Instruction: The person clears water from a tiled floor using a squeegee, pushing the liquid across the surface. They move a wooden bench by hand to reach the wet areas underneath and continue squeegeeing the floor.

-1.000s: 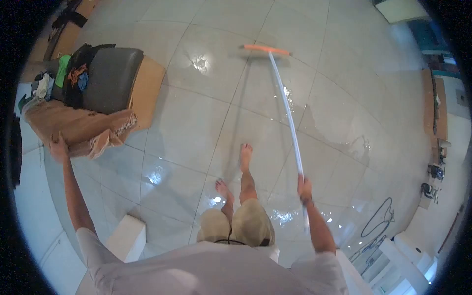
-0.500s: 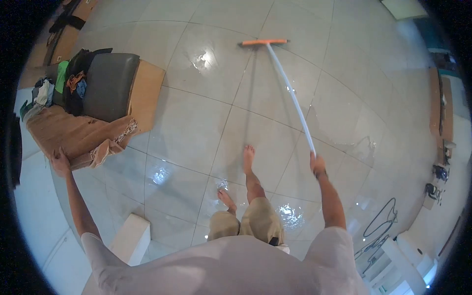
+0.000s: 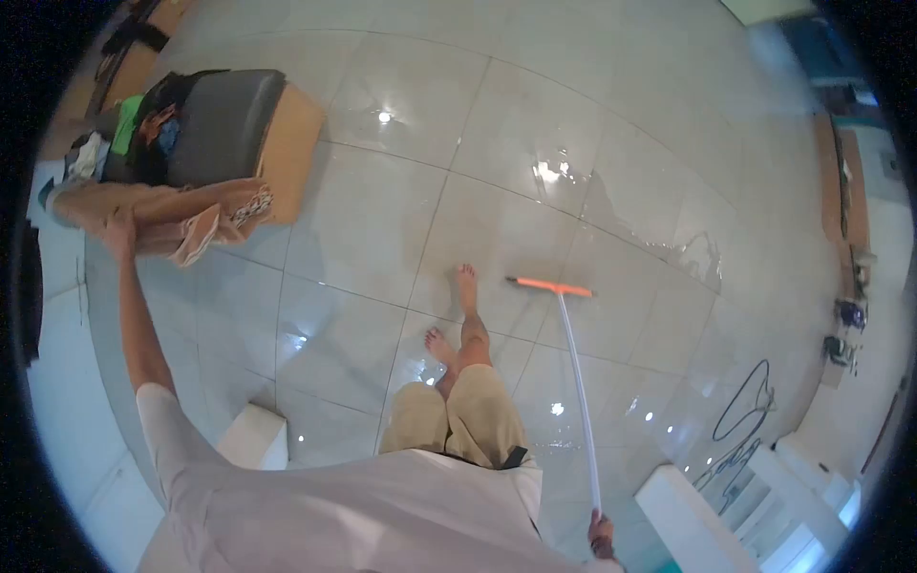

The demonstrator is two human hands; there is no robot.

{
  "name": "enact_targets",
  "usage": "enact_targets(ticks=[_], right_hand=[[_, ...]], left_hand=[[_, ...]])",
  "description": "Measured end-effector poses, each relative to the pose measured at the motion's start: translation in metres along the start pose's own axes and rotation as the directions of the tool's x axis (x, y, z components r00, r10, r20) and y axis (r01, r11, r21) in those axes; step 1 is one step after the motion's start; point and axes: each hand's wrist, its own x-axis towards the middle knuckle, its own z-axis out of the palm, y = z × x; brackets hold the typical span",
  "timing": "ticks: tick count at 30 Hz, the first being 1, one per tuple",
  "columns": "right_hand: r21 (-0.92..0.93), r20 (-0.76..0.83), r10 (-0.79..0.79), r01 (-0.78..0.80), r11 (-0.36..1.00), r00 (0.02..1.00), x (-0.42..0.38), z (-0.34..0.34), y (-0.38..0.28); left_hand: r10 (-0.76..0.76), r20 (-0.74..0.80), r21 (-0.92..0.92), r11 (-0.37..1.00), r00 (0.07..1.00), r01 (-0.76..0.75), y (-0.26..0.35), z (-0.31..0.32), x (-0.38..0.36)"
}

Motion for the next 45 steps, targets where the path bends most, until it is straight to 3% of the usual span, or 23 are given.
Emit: enact_targets(ticks=[1,2,4,8,10,11,12,13,15,18,20,24,28,31,36,38,40,41,43,44,45], right_hand=[[-0.060,0.014,0.026,-0.025,0.998,1.000,-0.016,0.001,0.005],[-0.069,0.045,0.073,-0.070,0.995,0.996,-0.031,-0.002,0.000],[-0.089,0.081,0.112,-0.105,0.990,0.990,-0.052,-0.001,-0.021],[0.039,-0.019,-0.151,0.152,0.988,0.988,-0.014,0.018,-0.079],[0.231,0.017,-0.267,0.256,0.939,0.964,0.004,0.006,-0.205],[0.191,-0.168,-0.480,0.506,0.841,0.861,0.037,0.025,-0.247],[0.211,-0.013,-0.456,0.449,0.869,0.890,0.064,0.025,-0.306],[0.272,-0.079,-0.507,0.508,0.817,0.858,0.087,0.033,-0.369],[0.122,-0.200,-0.608,0.636,0.762,0.768,0.116,0.031,-0.502],[0.050,-0.153,-0.641,0.654,0.755,0.752,0.145,0.034,-0.661],[0.019,-0.142,-0.653,0.662,0.749,0.744,0.117,0.025,-0.719],[-0.015,-0.076,-0.612,0.612,0.790,0.787,0.075,0.052,-0.705],[-0.034,-0.070,-0.551,0.550,0.834,0.831,0.035,0.109,-0.585],[0.002,-0.011,-0.373,0.373,0.928,0.928,-0.026,0.150,-0.481],[0.053,0.069,-0.184,0.181,0.982,0.981,-0.118,0.231,-0.323],[0.087,0.131,-0.140,0.129,0.988,0.981,-0.154,0.252,-0.299],[0.286,0.151,-0.100,0.054,0.957,0.983,-0.203,0.256,-0.301],[0.303,0.152,-0.106,0.056,0.951,0.983,-0.196,0.284,-0.301],[0.184,0.180,-0.042,0.009,0.983,0.983,-0.162,0.355,-0.268],[0.193,0.195,0.002,-0.040,0.980,0.981,-0.185,0.338,-0.300],[0.204,0.198,0.006,-0.047,0.978,0.980,-0.189,0.337,-0.324]], left_hand=[[0.121,-0.067,0.157,0.982,0.990,-0.109,0.014,-0.025,-0.011],[0.107,-0.066,0.226,0.970,0.992,-0.089,0.007,-0.010,-0.007],[-0.059,-0.160,0.082,0.994,0.985,0.073,0.020,-0.016,-0.014],[-0.110,-0.204,0.081,0.988,0.973,0.129,0.032,-0.035,-0.022],[-0.080,-0.297,0.020,0.996,0.952,0.089,0.032,-0.031,-0.024],[-0.075,-0.290,0.041,0.995,0.954,0.091,0.032,-0.031,-0.028],[-0.084,-0.292,0.034,0.995,0.953,0.098,0.034,-0.033,-0.029],[-0.100,-0.299,0.022,0.994,0.949,0.111,0.035,-0.035,-0.028],[-0.114,-0.293,0.027,0.991,0.949,0.128,0.037,-0.039,-0.031],[-0.129,-0.321,-0.035,0.992,0.938,0.125,0.039,-0.041,-0.030],[-0.131,-0.337,-0.083,0.991,0.932,0.109,0.042,-0.041,-0.031],[-0.097,-0.409,-0.177,0.984,0.907,0.025,0.041,-0.042,-0.030],[-0.154,-0.413,-0.311,0.950,0.898,0.020,0.043,-0.039,-0.029],[-0.158,-0.402,-0.388,0.922,0.902,-0.011,0.040,-0.039,-0.030],[-0.116,-0.362,-0.506,0.858,0.925,-0.091,0.038,-0.053,-0.036],[-0.079,-0.344,-0.523,0.844,0.936,-0.121,0.034,-0.057,-0.041],[-0.029,-0.369,-0.563,0.802,0.929,-0.199,0.028,-0.057,-0.040],[-0.026,-0.385,-0.562,0.799,0.923,-0.212,0.023,-0.057,-0.034],[0.199,-0.347,-0.571,0.730,0.916,-0.375,0.005,-0.056,-0.038],[0.197,-0.357,-0.573,0.726,0.913,-0.381,0.000,-0.056,-0.030],[0.274,-0.404,-0.590,0.651,0.873,-0.478,-0.007,-0.055,-0.023]])
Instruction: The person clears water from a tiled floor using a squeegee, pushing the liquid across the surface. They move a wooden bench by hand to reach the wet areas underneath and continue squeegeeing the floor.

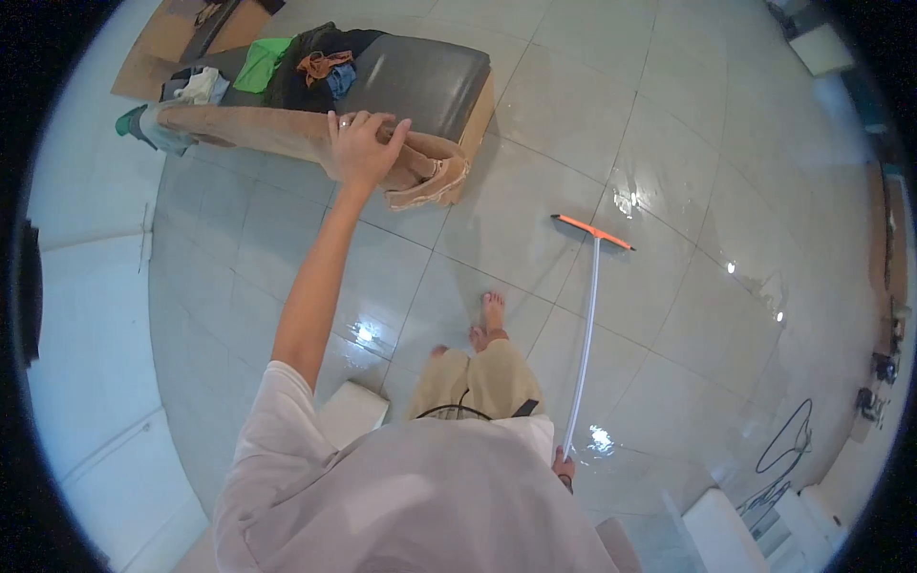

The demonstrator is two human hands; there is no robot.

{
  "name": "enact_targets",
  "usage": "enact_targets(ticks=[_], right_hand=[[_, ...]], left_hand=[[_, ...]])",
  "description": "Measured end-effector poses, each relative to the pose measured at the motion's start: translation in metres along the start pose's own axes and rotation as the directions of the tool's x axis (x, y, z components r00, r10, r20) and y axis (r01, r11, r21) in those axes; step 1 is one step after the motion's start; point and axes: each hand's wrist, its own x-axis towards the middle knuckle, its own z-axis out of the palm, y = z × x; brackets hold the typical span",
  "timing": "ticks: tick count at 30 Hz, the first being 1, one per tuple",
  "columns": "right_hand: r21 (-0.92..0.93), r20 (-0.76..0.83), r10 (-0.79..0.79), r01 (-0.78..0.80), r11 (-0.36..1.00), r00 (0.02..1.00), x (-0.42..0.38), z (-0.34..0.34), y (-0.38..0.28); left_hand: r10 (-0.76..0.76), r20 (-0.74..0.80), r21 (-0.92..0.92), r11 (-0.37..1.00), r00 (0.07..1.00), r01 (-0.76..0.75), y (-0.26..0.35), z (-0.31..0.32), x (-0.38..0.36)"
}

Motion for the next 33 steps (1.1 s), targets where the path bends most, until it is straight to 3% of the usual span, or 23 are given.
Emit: enact_targets(ticks=[2,3,5,7,9,11,13,18,21,23,24,26,28,32,33], right_hand=[[-0.087,-0.084,0.043,-0.050,0.995,0.996,-0.019,0.008,-0.026],[0.086,-0.083,-0.037,0.045,0.995,0.996,-0.026,0.009,-0.040],[0.147,-0.083,-0.025,0.037,0.988,0.996,-0.044,0.002,-0.064],[0.209,-0.091,-0.018,0.037,0.977,0.996,-0.052,0.003,-0.080],[0.092,-0.035,0.112,-0.109,0.990,0.993,-0.042,0.021,-0.081],[0.135,-0.141,0.067,-0.047,0.990,0.988,-0.065,0.023,-0.116],[0.169,-0.232,0.044,-0.005,0.986,0.972,-0.091,0.037,-0.138],[0.267,-0.228,0.124,-0.061,0.962,0.966,-0.116,0.051,-0.202],[0.303,-0.217,0.147,-0.077,0.950,0.965,-0.114,0.052,-0.251],[0.319,-0.205,0.163,-0.092,0.943,0.965,-0.111,0.051,-0.275],[0.313,-0.200,0.171,-0.103,0.944,0.965,-0.111,0.047,-0.284],[0.335,-0.190,0.182,-0.110,0.936,0.965,-0.106,0.041,-0.313],[0.356,-0.190,0.197,-0.119,0.927,0.962,-0.104,0.039,-0.329],[0.389,-0.173,0.230,-0.148,0.909,0.958,-0.104,0.028,-0.357],[0.399,-0.163,0.238,-0.157,0.903,0.957,-0.100,0.023,-0.369]], left_hand=[[0.104,0.029,-0.086,0.991,0.994,-0.101,-0.013,-0.003,-0.002],[0.153,0.072,-0.164,0.977,0.986,-0.139,-0.019,-0.003,0.003],[0.193,0.121,-0.244,0.957,0.974,-0.160,-0.034,-0.004,0.005],[0.289,0.021,-0.259,0.926,0.957,-0.274,-0.035,0.000,0.008],[0.254,-0.016,-0.300,0.921,0.967,-0.247,-0.032,-0.001,0.002],[0.220,-0.044,-0.344,0.912,0.974,-0.222,-0.026,0.006,0.000],[0.167,-0.208,-0.357,0.905,0.964,-0.234,-0.023,0.013,0.003],[0.108,-0.116,-0.342,0.929,0.987,-0.142,-0.024,0.014,-0.003],[0.136,-0.156,-0.331,0.926,0.978,-0.181,-0.028,0.020,0.001],[0.076,-0.221,-0.387,0.908,0.972,-0.159,-0.028,0.031,0.005],[0.060,-0.183,-0.373,0.919,0.981,-0.126,-0.024,0.032,0.004],[0.059,-0.233,-0.374,0.916,0.971,-0.145,-0.020,0.061,0.036],[0.047,-0.179,-0.361,0.926,0.983,-0.110,-0.017,0.087,0.063],[0.055,-0.305,-0.262,0.955,0.951,-0.139,-0.006,0.173,0.159],[0.047,-0.246,-0.245,0.963,0.968,-0.109,-0.005,0.196,0.183]])
